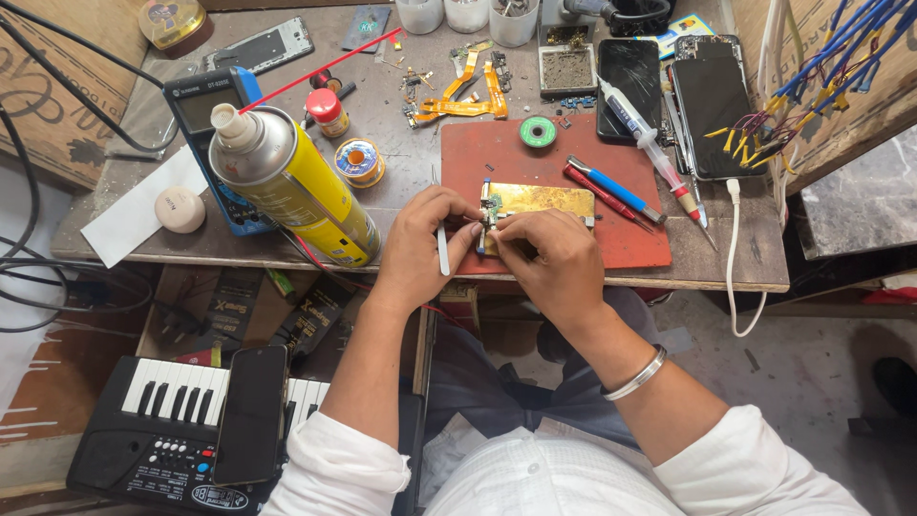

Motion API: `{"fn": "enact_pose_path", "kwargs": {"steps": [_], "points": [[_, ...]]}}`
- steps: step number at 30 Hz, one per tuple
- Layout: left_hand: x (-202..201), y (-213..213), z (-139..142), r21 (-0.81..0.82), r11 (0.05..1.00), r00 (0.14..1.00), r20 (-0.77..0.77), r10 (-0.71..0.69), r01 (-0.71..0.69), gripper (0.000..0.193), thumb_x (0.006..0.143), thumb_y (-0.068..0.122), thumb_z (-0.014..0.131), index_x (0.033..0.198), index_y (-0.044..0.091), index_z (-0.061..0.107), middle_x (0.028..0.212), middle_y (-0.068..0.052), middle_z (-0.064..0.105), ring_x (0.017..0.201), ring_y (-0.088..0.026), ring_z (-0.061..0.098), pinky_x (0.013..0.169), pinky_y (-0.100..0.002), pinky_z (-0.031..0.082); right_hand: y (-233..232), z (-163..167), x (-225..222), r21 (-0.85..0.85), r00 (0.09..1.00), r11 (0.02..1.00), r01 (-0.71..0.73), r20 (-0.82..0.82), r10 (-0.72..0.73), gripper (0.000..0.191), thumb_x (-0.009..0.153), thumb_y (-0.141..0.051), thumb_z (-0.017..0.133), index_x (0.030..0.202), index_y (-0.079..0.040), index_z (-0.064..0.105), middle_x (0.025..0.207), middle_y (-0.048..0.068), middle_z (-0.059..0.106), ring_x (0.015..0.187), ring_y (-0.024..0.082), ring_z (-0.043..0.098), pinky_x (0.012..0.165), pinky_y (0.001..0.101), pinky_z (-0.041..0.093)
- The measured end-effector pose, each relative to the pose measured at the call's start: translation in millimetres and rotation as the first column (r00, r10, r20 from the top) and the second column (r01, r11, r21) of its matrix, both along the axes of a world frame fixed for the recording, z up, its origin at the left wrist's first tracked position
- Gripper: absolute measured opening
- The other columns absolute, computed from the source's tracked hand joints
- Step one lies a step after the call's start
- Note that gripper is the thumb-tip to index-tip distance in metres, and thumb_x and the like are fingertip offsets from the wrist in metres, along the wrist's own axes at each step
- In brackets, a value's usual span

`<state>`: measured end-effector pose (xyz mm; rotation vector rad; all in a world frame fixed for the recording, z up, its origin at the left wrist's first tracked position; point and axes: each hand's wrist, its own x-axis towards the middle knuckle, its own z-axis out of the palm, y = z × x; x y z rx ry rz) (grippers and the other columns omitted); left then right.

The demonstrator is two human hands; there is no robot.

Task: The person solders a small circuit board held with tweezers on a workbench, using a soldering iron in one hand and a tool in the other to work on the board's components. They reposition the board on a metal jig and continue soldering different points, then set the iron aside and handle the board by hand.

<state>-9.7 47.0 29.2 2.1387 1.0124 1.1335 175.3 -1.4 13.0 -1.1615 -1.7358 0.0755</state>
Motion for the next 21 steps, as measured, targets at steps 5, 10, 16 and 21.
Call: {"fn": "enact_pose_path", "kwargs": {"steps": [5, 10, 16, 21], "points": [[2.3, 1.0, -1.6, -0.034, 0.999, 1.0, 0.007, 0.027, -0.027, 0.008, 0.088, 0.005, 0.074, 0.095, 0.003, 0.07, 0.093, -0.009, 0.067, 0.087, -0.027, 0.068, 0.076, -0.037, 0.053, 0.5, 0.5, -0.6, 0.002, 1.0, 1.0, 0.003, 0.003, -0.003, 0.014, 0.084, -0.008, 0.083, 0.089, -0.008, 0.07, 0.094, 0.004, 0.076, 0.09, 0.022, 0.072, 0.082, 0.0362, 0.053], [2.1, 2.1, -1.8, 0.018, 1.0, 0.999, -0.029, 0.023, -0.022, 0.007, 0.09, 0.007, 0.072, 0.094, 0.002, 0.069, 0.094, -0.011, 0.066, 0.09, -0.03, 0.066, 0.079, -0.04, 0.052, 0.1, 0.5, -0.1, 0.018, 1.0, 1.0, 0.0, 0.006, 0.0, 0.014, 0.084, -0.008, 0.082, 0.089, -0.008, 0.07, 0.094, 0.003, 0.076, 0.09, 0.022, 0.072, 0.082, 0.0362, 0.054], [2.4, 1.0, -2.3, 0.065, 0.997, 0.999, -0.042, 0.032, -0.03, 0.007, 0.089, 0.006, 0.072, 0.092, 0.002, 0.068, 0.093, -0.011, 0.066, 0.091, -0.032, 0.066, 0.08, -0.041, 0.051, 0.2, -0.2, -1.0, 0.008, 1.0, 1.0, 0.007, 0.001, -0.007, 0.014, 0.084, -0.008, 0.083, 0.087, -0.008, 0.069, 0.092, 0.004, 0.075, 0.086, 0.023, 0.071, 0.079, 0.0364, 0.054], [-0.6, 2.5, -1.3, 0.014, 1.0, 0.999, -0.039, -0.002, 0.002, 0.007, 0.088, 0.006, 0.072, 0.092, 0.002, 0.068, 0.092, -0.011, 0.066, 0.09, -0.031, 0.065, 0.081, -0.04, 0.051, 0.0, -0.5, 0.5, 0.016, 1.0, 1.0, -0.011, 0.012, 0.011, 0.014, 0.084, -0.008, 0.082, 0.088, -0.008, 0.069, 0.093, 0.004, 0.075, 0.087, 0.023, 0.071, 0.079, 0.0363, 0.054]]}}
